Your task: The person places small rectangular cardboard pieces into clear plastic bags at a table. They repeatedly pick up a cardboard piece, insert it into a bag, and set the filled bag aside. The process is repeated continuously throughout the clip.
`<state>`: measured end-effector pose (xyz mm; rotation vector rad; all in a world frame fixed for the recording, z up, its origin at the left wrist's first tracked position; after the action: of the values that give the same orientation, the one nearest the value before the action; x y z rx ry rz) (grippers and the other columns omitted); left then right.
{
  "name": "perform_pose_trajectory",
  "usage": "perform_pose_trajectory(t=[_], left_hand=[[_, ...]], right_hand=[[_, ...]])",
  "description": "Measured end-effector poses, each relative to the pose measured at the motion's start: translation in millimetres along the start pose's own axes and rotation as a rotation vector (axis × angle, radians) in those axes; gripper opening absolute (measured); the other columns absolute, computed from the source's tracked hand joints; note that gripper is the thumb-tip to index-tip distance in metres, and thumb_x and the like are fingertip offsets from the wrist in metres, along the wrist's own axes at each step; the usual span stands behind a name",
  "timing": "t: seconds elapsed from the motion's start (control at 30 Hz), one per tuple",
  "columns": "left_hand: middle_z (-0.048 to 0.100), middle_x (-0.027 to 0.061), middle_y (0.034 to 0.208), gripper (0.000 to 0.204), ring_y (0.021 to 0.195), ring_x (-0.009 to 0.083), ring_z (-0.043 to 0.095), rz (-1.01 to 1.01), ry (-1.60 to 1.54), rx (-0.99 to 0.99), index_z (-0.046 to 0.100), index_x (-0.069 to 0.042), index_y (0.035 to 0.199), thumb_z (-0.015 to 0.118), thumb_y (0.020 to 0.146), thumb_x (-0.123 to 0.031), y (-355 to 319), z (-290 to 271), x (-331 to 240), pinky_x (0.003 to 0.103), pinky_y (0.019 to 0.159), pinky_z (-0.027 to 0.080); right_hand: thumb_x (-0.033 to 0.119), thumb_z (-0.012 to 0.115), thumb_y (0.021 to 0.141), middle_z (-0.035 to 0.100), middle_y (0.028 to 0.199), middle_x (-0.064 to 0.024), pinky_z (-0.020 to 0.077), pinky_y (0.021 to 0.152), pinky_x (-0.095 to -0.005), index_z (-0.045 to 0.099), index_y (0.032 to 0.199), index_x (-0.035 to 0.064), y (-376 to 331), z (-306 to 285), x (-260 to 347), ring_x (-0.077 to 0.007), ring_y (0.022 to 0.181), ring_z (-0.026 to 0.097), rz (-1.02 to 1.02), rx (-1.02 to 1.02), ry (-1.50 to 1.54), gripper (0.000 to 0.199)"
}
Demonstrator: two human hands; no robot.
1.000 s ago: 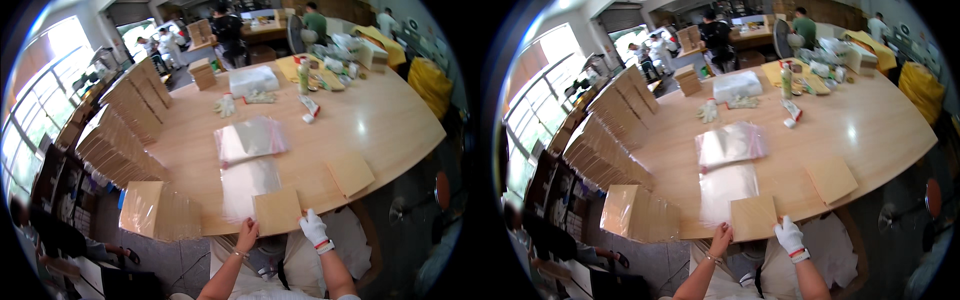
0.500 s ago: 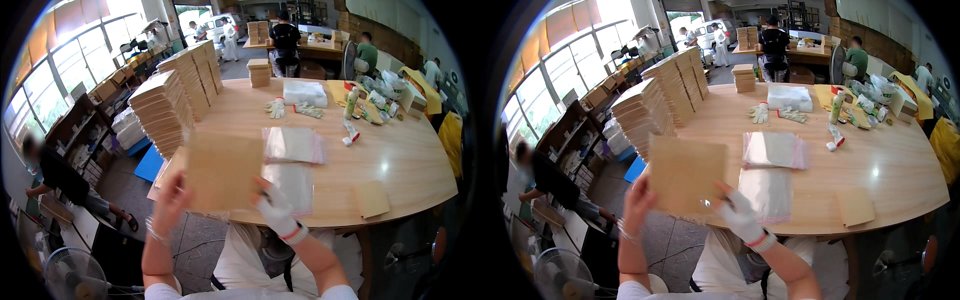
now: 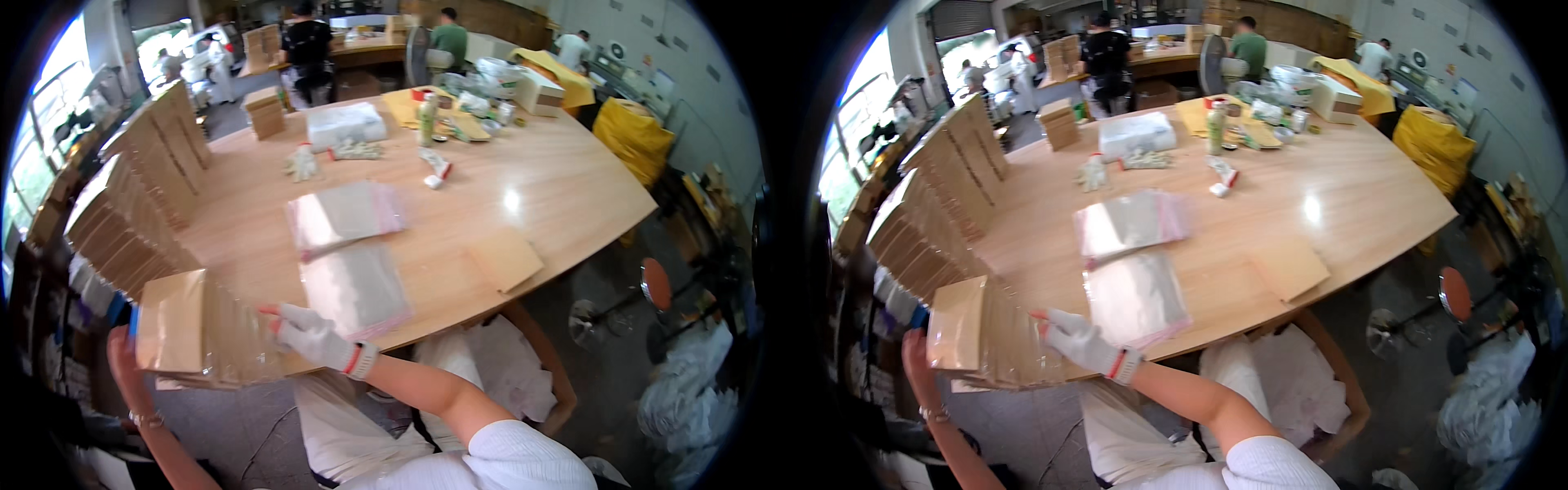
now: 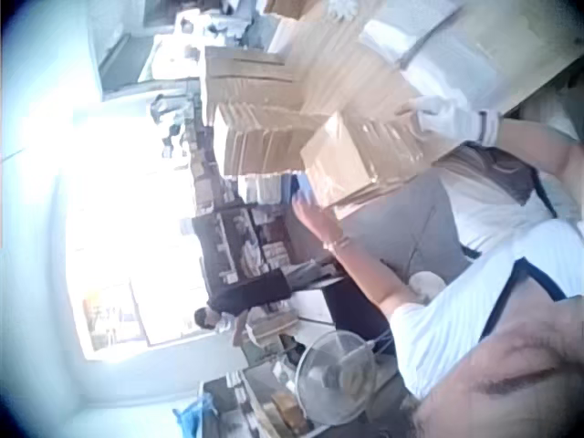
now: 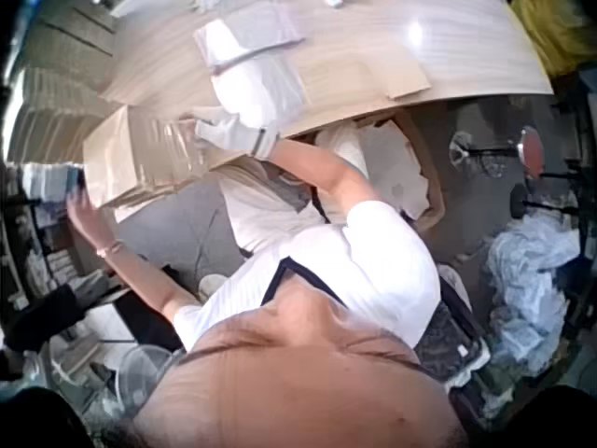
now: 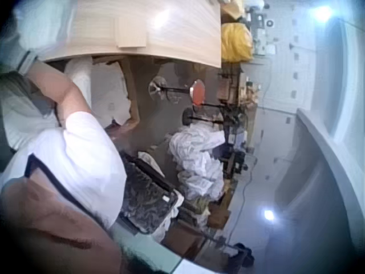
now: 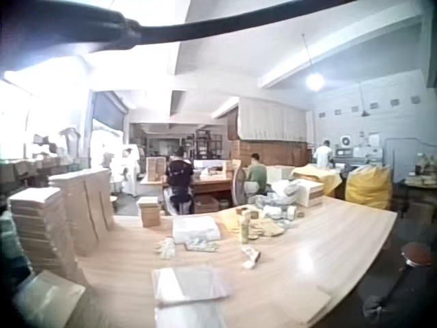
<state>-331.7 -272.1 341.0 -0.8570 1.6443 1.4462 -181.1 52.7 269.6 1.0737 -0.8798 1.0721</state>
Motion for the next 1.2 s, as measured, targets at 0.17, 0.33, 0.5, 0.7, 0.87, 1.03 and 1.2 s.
perform_pose_trajectory(t=[0.17,0.33,0.5,0.7,0.87,1.03,1.2], left_hand=[[0.05,0.0131,0.119,0.03,0.107,0.0255,0.052,0.847,1.209,-0.308,0.05,0.001,0.115,0.042,0.093,-0.017,-80,9,-79,0.034,0.089,0.044],[0.057,0.0186,0.067,0.02,0.057,0.0256,0.056,0.58,0.209,-0.081,0.052,0.009,0.08,0.064,0.076,-0.006,-131,54,-59,0.035,0.05,0.049],[0.06,0.0171,0.074,0.015,0.064,0.0229,0.058,0.526,-0.014,0.174,0.05,0.003,0.096,0.054,0.085,-0.006,-169,161,-63,0.032,0.056,0.048],[0.062,0.0158,0.073,0.02,0.06,0.0258,0.058,0.517,0.193,0.434,0.047,0.001,0.102,0.054,0.085,-0.008,-169,193,-55,0.035,0.055,0.048],[0.062,0.0143,0.074,0.015,0.06,0.0216,0.057,0.526,0.302,0.547,0.047,0.0,0.095,0.053,0.084,-0.008,-170,216,-59,0.03,0.053,0.046],[0.063,0.0066,0.069,0.013,0.054,0.0158,0.056,0.522,0.081,0.545,0.051,-0.004,0.085,0.045,0.077,0.005,-177,248,-57,0.025,0.049,0.042],[0.063,0.0132,0.083,0.014,0.075,0.022,0.063,0.047,0.034,0.668,0.06,-0.002,0.09,0.06,0.076,-0.001,-181,290,-20,0.03,0.062,0.049]], right_hand=[[0.019,0.046,0.091,0.058,0.079,-0.0029,0.0473,0.06,-0.0243,0.055,0.092,0.0033,-139,-195,-23,-0.011,0.069,0.057,0.059,-0.485,-0.279,0.018],[0.014,0.05,0.085,0.056,0.09,-0.0075,0.047,0.069,-0.0418,0.05,0.087,0.0085,-307,-386,-5,-0.0224,0.081,0.056,-0.163,-1.493,0.121,0.006],[0.02,0.052,0.086,0.046,0.116,-0.0171,0.0374,0.094,-0.0477,0.046,0.111,0.0032,-284,-420,-6,-0.0347,0.111,0.044,0.082,-1.292,0.444,0.031],[0.022,0.056,0.085,0.052,0.105,-0.0138,0.0439,0.085,-0.0443,0.049,0.108,0.0065,-282,-436,-8,-0.0305,0.101,0.05,0.105,-1.347,0.52,0.029],[0.022,0.061,0.082,0.053,0.088,-0.0053,0.0459,0.057,-0.0347,0.052,0.1,0.0119,-279,-459,1,-0.0192,0.072,0.052,0.188,-1.288,0.404,0.023],[0.022,0.056,0.082,0.052,0.082,-0.0016,0.0424,0.049,-0.0286,0.052,0.097,0.0112,-272,-452,39,-0.0151,0.066,0.05,0.095,-1.375,-0.037,0.019],[0.019,0.056,0.085,0.056,0.083,-0.0029,0.0424,0.063,-0.0236,0.051,0.099,-0.0003,-228,-372,79,-0.0092,0.069,0.049,-0.021,-0.923,-0.665,0.024]])
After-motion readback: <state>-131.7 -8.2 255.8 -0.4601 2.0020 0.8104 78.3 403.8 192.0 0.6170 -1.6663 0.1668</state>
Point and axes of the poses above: each hand's wrist, its own y-axis towards the middle knuckle, its own z-axis out of the palm, x = y × z, the point moved 6 cm from there along y, towards the middle knuckle
